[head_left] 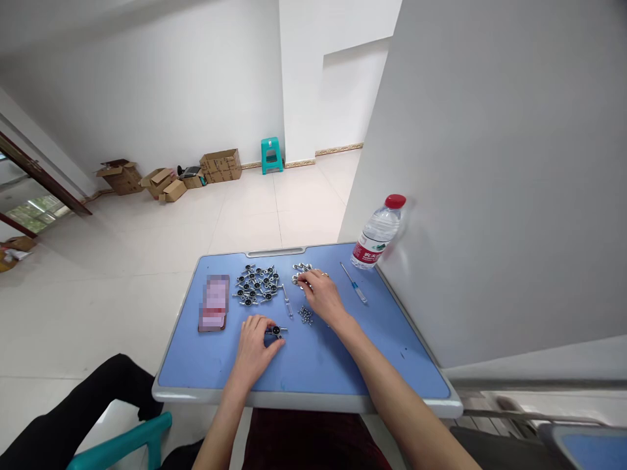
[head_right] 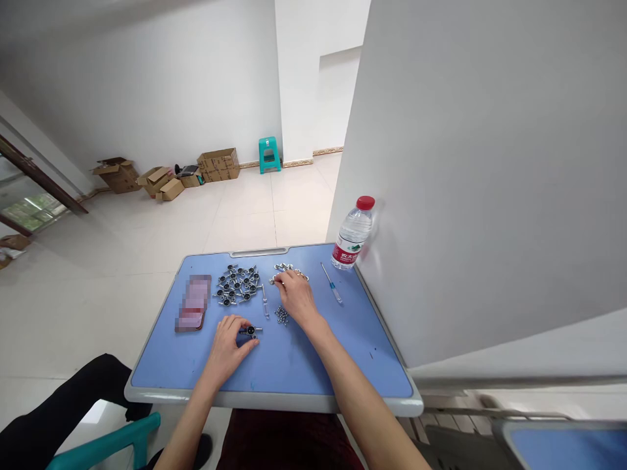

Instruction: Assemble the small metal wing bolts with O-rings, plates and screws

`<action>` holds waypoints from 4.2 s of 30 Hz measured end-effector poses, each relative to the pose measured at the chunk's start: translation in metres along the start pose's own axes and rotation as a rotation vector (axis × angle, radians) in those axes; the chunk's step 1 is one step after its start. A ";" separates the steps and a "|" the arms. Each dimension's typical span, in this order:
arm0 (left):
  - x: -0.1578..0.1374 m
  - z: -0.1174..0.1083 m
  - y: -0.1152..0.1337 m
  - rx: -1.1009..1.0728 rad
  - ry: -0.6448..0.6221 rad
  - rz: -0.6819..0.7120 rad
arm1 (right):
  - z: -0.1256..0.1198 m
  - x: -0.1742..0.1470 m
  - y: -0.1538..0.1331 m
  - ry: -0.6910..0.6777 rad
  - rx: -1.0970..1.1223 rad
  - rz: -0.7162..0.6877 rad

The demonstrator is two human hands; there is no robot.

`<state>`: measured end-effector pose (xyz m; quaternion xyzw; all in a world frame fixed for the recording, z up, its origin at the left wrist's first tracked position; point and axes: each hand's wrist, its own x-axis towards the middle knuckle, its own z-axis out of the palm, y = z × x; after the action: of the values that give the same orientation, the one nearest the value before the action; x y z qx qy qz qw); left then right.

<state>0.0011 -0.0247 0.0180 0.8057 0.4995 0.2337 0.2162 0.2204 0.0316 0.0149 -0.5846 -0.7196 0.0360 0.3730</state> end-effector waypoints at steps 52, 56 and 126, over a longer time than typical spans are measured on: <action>-0.006 0.004 -0.012 -0.049 0.069 0.087 | 0.005 -0.057 -0.042 -0.107 -0.005 -0.546; -0.006 0.005 -0.014 -0.058 0.090 0.093 | -0.008 -0.049 -0.026 -0.047 0.088 -0.437; -0.011 0.000 -0.007 -0.392 0.254 -0.149 | 0.016 -0.059 -0.077 0.088 -0.052 -0.634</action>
<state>-0.0086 -0.0319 0.0124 0.6735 0.5256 0.4091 0.3206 0.1502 -0.0379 0.0116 -0.3417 -0.8498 -0.1257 0.3811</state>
